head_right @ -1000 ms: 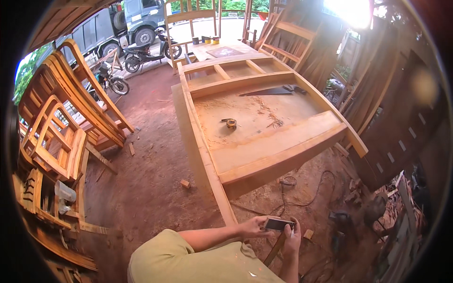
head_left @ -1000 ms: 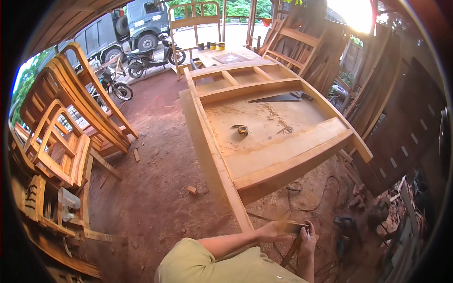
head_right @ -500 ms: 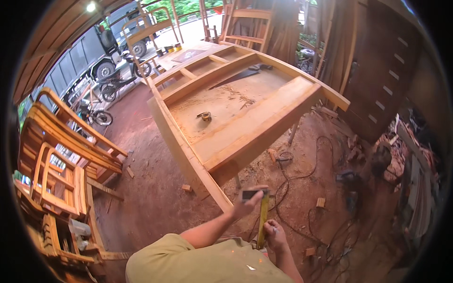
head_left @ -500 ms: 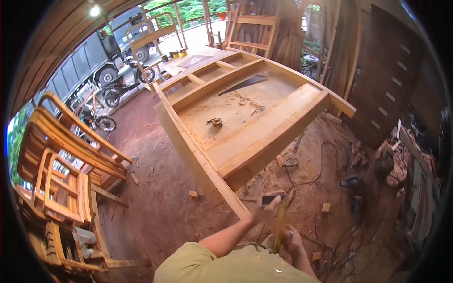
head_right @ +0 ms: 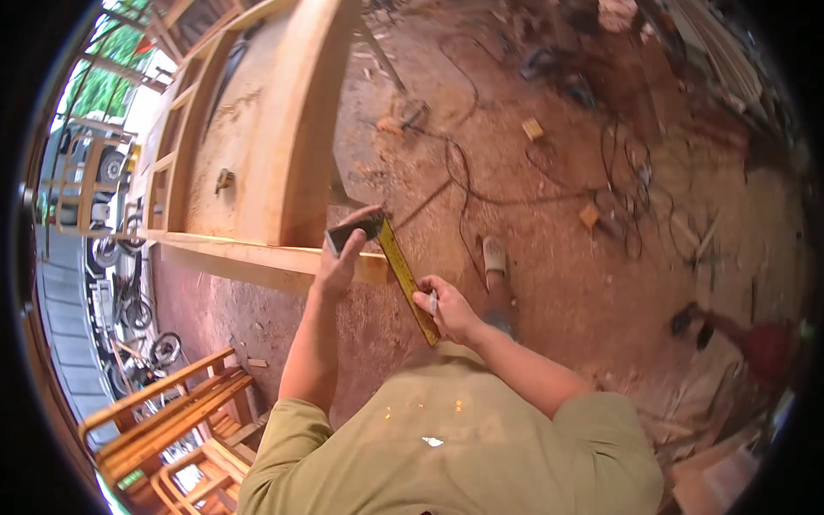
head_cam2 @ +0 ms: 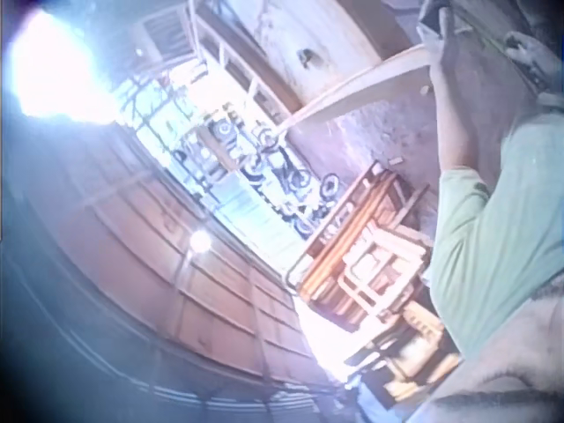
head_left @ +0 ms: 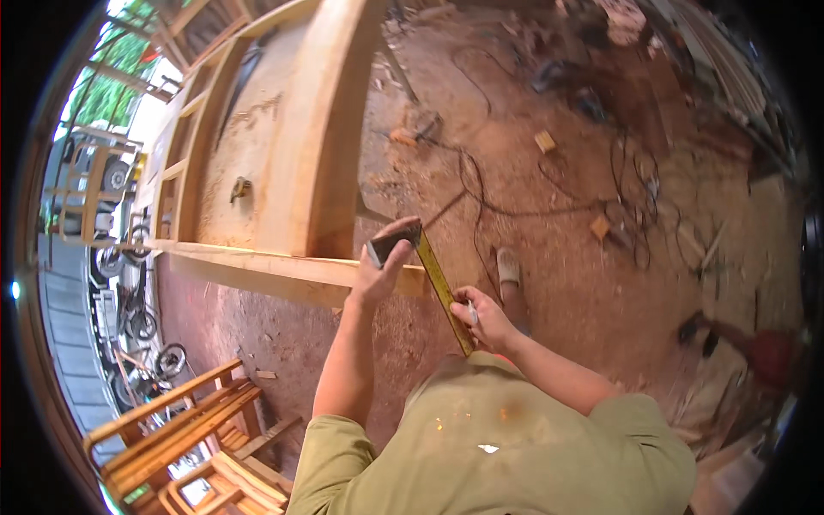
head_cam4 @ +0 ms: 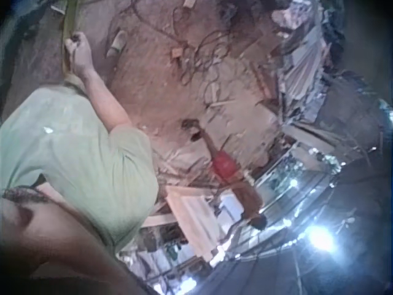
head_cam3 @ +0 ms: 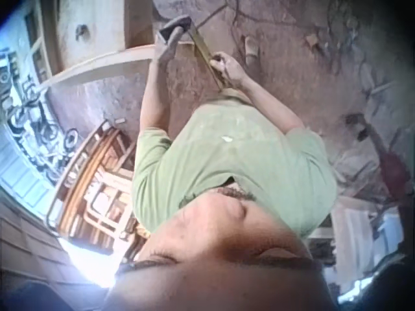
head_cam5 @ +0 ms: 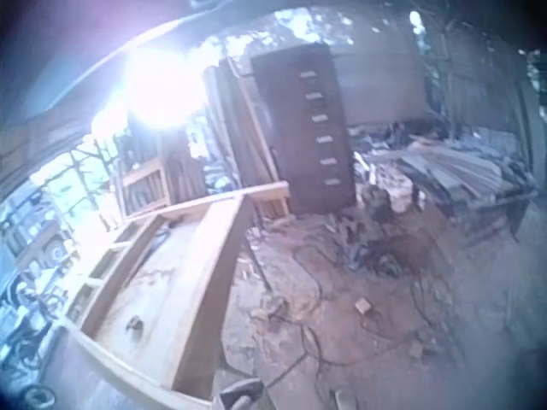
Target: The person uses a tape measure and a pencil to mark measurements on a wooden furniture frame. They then use a square and a pencil to draw lines on the end of a wooden piece.
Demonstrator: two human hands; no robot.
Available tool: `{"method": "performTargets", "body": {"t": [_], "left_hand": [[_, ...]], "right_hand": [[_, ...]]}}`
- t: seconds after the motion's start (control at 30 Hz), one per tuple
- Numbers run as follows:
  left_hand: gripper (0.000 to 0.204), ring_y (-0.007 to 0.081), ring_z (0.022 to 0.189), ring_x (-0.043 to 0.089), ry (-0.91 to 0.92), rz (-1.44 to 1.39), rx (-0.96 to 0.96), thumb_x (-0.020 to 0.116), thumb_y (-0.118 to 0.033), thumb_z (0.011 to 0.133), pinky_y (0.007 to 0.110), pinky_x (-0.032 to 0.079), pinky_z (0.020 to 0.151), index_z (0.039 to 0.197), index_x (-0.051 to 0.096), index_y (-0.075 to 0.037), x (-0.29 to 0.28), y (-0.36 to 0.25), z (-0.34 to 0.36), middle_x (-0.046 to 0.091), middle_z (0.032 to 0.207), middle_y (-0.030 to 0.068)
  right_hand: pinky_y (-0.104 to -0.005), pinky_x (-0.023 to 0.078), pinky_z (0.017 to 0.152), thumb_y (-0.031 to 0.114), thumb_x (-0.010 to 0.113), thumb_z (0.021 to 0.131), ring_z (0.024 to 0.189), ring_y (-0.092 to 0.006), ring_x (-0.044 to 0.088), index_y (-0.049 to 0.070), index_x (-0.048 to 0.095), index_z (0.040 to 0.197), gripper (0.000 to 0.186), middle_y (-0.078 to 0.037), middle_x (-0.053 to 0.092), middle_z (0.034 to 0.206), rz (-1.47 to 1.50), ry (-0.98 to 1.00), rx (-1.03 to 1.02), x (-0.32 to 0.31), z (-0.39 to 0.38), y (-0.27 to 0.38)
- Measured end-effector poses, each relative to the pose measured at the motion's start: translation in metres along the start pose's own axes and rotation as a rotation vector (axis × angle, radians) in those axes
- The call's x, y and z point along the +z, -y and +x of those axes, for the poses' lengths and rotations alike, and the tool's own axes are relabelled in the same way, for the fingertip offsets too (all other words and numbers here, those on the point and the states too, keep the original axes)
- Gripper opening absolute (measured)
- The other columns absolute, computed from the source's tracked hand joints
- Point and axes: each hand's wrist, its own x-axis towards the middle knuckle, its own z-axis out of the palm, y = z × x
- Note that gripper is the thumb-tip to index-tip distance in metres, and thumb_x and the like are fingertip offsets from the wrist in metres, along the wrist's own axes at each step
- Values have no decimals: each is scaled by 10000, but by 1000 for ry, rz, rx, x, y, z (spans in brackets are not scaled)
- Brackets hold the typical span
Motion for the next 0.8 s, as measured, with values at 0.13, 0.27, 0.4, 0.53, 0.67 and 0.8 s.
{"method": "performTargets", "body": {"t": [0.13,0.27,0.4,0.53,0.67,0.8], "left_hand": [[354,157,1093,599,64,66,-52,592,-191,983,296,460,973,1270,620,14,1,12,2,670,1185,88],[321,140,1021,614,144,243,-89,584,-161,972,283,474,921,1220,644,33,5,7,6,684,1134,86],[332,155,1011,636,209,451,-198,600,-137,939,289,490,916,1204,645,57,7,-2,5,692,1107,108],[350,192,1022,650,193,393,-120,582,-91,908,316,494,945,1196,633,101,2,11,2,696,1115,143],[399,211,1046,657,146,465,-107,603,-130,882,331,493,963,1199,628,110,1,20,-2,694,1145,171],[467,229,1057,663,174,441,-81,633,-181,848,337,497,968,1203,620,123,2,19,-1,694,1155,182]], "right_hand": [[-264,449,750,179,619,989,850,-120,525,-2,584,1145,242,-41,589,925,-58,-176,-255,18,0,-41],[-280,446,657,149,619,974,761,-121,549,-1,581,1061,178,-46,573,861,243,-166,-198,43,-1,-55],[-296,428,590,163,626,978,692,-103,507,37,570,1068,165,-24,543,843,463,-74,-96,63,12,-87],[-285,454,660,178,631,981,770,-117,561,41,569,1129,211,-49,580,917,326,-11,-29,64,10,-77],[-310,469,701,186,655,959,764,-128,555,31,594,1056,193,-36,586,843,204,-60,-210,57,17,-89],[-299,478,784,114,597,978,877,-142,601,25,546,1176,223,-68,621,951,276,16,-302,42,30,-105]]}}
